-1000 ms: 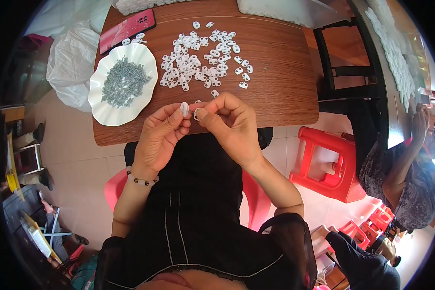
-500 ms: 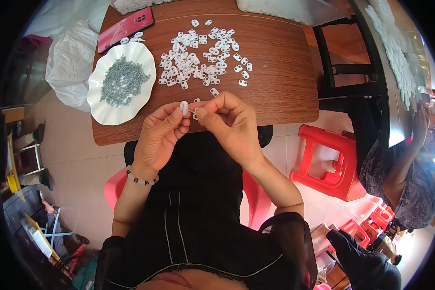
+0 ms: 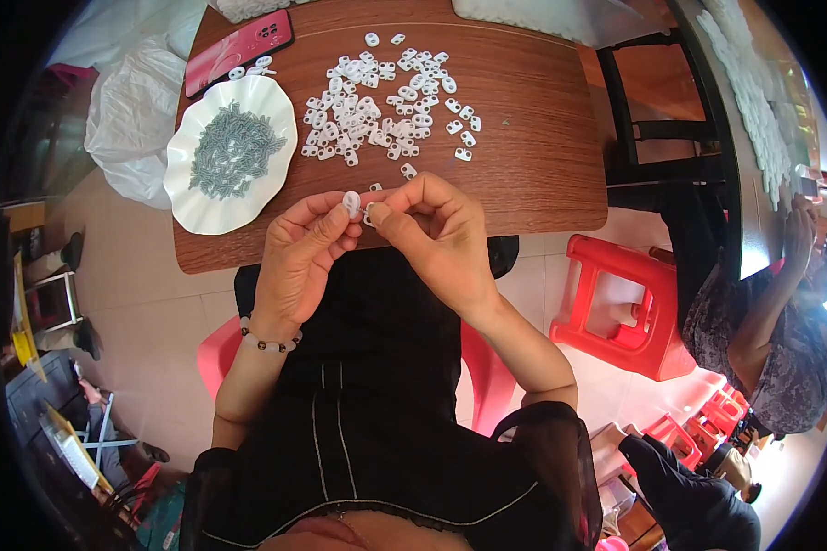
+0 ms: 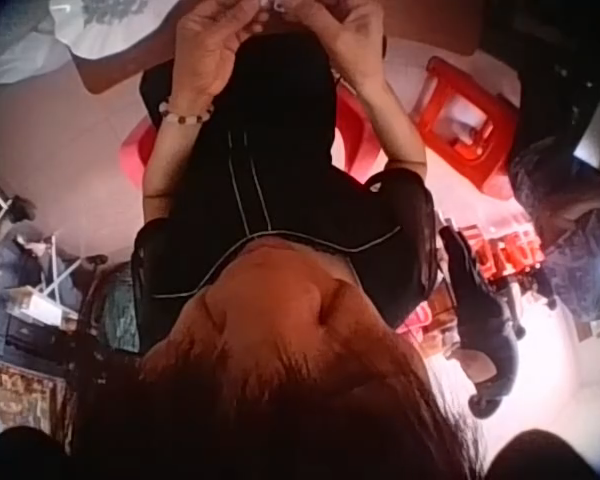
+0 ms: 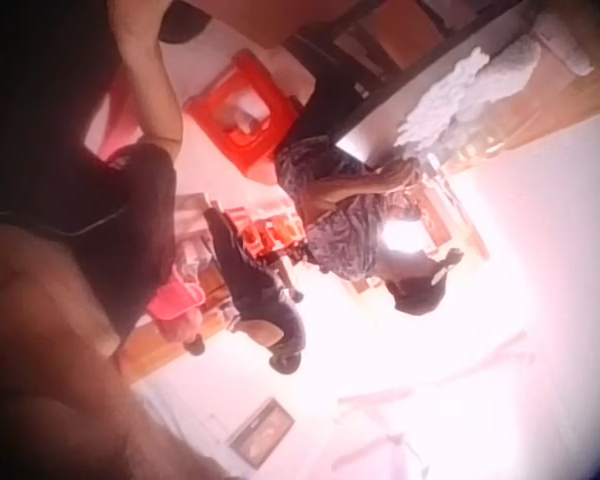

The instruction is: Manual assembly of small white plastic components by inserting black pins into them.

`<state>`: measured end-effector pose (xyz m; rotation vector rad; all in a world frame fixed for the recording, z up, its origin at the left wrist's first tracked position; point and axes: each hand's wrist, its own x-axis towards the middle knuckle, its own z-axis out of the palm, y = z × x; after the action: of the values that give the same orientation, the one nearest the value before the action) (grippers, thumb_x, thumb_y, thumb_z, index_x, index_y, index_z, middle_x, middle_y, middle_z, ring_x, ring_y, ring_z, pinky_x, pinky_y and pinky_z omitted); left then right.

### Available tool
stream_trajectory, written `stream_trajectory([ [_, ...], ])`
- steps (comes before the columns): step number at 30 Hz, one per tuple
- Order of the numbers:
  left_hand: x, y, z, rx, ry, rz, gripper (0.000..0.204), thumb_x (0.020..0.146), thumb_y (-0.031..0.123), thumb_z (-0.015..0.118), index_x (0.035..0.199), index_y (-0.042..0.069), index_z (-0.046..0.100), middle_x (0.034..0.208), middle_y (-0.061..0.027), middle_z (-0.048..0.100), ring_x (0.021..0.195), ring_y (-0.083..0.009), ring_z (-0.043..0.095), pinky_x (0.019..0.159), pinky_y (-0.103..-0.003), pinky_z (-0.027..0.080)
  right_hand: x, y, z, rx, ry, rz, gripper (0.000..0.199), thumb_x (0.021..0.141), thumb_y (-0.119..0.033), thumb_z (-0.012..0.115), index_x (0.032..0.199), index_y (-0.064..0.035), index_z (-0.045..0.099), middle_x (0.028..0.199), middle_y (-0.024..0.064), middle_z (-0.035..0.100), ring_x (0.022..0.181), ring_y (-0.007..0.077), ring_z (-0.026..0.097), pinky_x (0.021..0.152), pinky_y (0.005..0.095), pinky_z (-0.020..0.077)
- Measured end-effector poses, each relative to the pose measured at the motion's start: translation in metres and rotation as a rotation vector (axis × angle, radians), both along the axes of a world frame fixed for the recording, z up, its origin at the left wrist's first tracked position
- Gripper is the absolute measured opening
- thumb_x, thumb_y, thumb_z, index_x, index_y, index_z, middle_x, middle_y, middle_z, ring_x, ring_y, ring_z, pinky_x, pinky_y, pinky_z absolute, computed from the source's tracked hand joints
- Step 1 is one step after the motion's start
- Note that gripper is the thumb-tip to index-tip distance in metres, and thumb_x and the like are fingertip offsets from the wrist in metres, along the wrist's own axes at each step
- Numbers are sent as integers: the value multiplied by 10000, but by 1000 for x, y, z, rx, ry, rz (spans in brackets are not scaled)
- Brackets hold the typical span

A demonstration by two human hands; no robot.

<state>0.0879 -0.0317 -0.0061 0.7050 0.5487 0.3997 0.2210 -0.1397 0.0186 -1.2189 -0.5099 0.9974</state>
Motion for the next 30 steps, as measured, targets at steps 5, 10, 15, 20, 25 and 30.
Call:
stream_trajectory([
  [5, 0, -3, 2, 106, 19, 13, 201, 883, 79, 629, 1063, -11, 620, 956, -66, 661, 795, -106, 605, 713, -232, 491, -6, 1, -3, 53, -7, -25, 46, 879, -20, 602, 875, 22, 584, 1009, 146, 655, 804, 100, 611, 749, 254, 522],
  [10, -1, -4, 7, 150, 32, 18, 193, 879, 72, 633, 1050, -16, 625, 941, -68, 664, 783, -106, 609, 703, -230, 490, -9, 0, -5, 34, -37, -18, 69, 884, -34, 611, 887, 26, 575, 1013, 143, 647, 824, 112, 613, 771, 268, 524],
  [15, -3, -5, 12, 141, 25, 15, 185, 868, 81, 654, 1015, -31, 644, 923, -85, 684, 762, -91, 608, 665, -210, 478, -13, -1, -5, 116, -33, -13, 51, 898, -1, 581, 910, 42, 557, 1002, 124, 630, 835, 126, 623, 770, 273, 537],
  [20, -6, -5, 12, 111, 5, -27, 191, 878, 76, 634, 1047, -12, 626, 936, -71, 669, 800, -105, 614, 704, -229, 491, -17, 0, -7, 146, -56, -40, 69, 914, -22, 565, 950, 35, 549, 1018, 108, 619, 854, 124, 611, 773, 269, 536],
  [25, -6, -7, 8, 82, -5, 43, 213, 857, 77, 667, 1031, -40, 630, 911, -87, 682, 790, -103, 627, 677, -213, 488, -18, 1, -2, 94, -87, -59, 73, 915, -49, 578, 957, 8, 561, 936, 51, 617, 822, 85, 595, 723, 235, 524],
  [30, -5, -8, 10, 117, -13, 43, 213, 857, 75, 666, 1032, -44, 637, 922, -92, 683, 792, -106, 630, 671, -213, 492, -11, -4, 0, -73, -186, -18, 79, 902, -73, 613, 931, -3, 589, 817, 22, 645, 752, 51, 601, 631, 181, 471],
])
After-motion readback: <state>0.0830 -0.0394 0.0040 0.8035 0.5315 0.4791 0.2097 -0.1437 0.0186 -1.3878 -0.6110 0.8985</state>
